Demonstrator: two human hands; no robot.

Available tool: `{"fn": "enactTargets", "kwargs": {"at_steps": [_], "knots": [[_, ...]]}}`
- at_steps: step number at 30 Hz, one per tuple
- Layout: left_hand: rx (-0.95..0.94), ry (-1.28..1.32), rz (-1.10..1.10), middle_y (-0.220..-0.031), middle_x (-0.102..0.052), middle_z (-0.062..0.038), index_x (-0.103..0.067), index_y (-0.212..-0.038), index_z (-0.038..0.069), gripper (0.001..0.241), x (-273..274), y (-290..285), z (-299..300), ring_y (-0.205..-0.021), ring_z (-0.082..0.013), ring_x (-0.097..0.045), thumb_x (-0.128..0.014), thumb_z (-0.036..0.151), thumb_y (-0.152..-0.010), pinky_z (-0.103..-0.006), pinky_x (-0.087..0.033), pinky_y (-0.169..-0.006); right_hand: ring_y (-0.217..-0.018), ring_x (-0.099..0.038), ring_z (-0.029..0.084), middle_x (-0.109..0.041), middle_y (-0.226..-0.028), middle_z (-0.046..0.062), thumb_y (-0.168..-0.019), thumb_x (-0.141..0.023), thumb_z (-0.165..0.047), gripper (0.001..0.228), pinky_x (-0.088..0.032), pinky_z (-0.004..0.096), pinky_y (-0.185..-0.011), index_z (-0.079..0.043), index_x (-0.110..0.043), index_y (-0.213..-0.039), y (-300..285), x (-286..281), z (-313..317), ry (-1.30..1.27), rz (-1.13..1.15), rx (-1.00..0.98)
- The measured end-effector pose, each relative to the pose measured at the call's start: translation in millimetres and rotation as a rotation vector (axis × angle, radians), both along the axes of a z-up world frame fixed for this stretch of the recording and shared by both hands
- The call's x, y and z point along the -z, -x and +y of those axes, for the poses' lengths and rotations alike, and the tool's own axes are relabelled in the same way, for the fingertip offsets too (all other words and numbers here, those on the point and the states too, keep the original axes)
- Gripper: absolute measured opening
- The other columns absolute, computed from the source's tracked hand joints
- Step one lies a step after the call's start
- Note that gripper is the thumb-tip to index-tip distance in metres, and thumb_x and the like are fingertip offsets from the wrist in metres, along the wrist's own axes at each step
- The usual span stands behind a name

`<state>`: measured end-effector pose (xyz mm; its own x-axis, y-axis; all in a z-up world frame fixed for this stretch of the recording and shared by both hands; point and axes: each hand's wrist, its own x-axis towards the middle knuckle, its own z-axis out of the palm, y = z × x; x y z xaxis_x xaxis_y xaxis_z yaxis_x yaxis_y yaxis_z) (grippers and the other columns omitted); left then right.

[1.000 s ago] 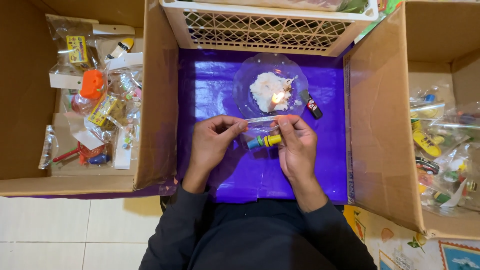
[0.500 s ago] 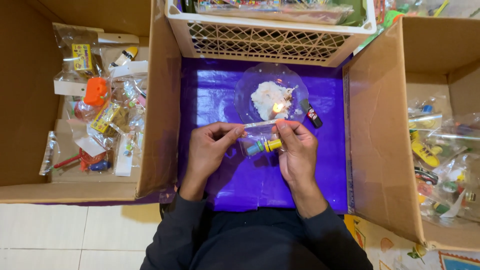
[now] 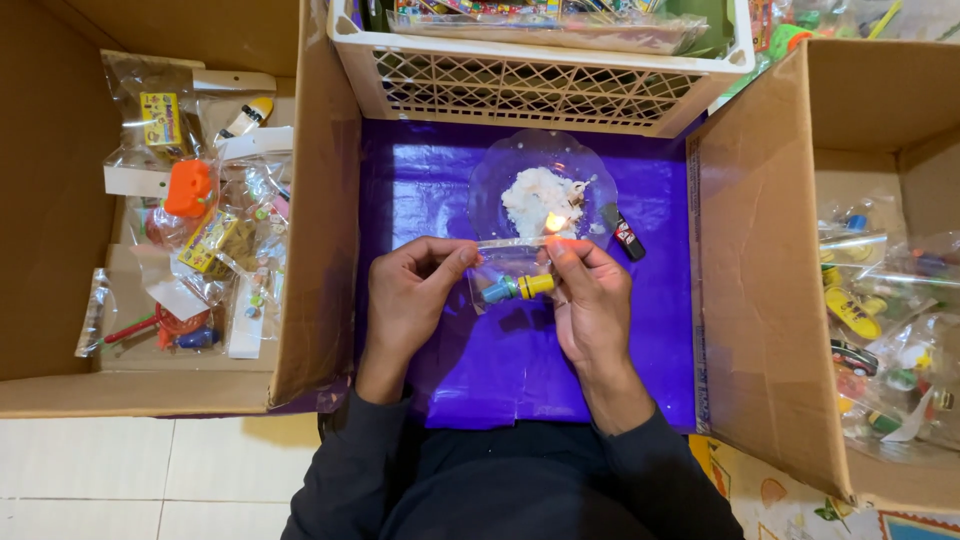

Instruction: Packaging small toy components into plastic bags and sealing the bags using a candle flame.

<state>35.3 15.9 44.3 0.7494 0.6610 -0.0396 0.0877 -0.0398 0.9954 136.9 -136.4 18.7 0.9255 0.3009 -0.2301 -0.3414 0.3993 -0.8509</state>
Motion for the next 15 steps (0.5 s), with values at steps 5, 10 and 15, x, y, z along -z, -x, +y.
{"fn": "enactTargets", "kwargs": {"at_steps": [5, 10, 15], "knots": [[-0.021, 0.039, 0.001, -0.076, -0.079, -0.006, -0.082, -0.095, 0.008, 0.013, 7.4, -0.1, 1.1, -0.069, -0.0068, -0.067, -0.083, 0.018, -0.087, -0.0245, -0.057, -0.067, -0.060, -0.064, 0.012, -0.069, -0.073, 0.012, -0.091, -0.076, -0.007, 0.012, -0.054, 0.021, -0.054, -0.004, -0.066, -0.084, -6.0, 9.1, -0.7, -0.019, 0.034, -0.028], [-0.023, 0.028, -0.067, -0.073, -0.077, -0.006, -0.081, -0.096, 0.006, 0.009, 0.3, 2.6, -0.8, -0.066, -0.0060, -0.062, -0.081, 0.013, -0.089, -0.0234, -0.055, -0.064, -0.067, -0.065, 0.013, -0.068, -0.077, 0.013, -0.091, -0.074, -0.005, 0.009, -0.056, 0.023, -0.062, 0.000, -0.066, -0.092, -3.4, 2.8, -4.2, -0.085, 0.027, -0.105], [-0.008, 0.000, -0.089, -0.071, -0.075, -0.006, -0.080, -0.095, 0.006, 0.009, -12.4, 9.2, -5.9, -0.063, -0.0064, -0.061, -0.082, 0.010, -0.088, -0.0240, -0.055, -0.060, -0.074, -0.068, 0.016, -0.070, -0.086, 0.014, -0.085, -0.077, -0.001, 0.022, -0.057, 0.025, -0.068, 0.004, -0.064, -0.102, 9.9, -0.7, -7.2, -0.110, -0.047, -0.167]]}}
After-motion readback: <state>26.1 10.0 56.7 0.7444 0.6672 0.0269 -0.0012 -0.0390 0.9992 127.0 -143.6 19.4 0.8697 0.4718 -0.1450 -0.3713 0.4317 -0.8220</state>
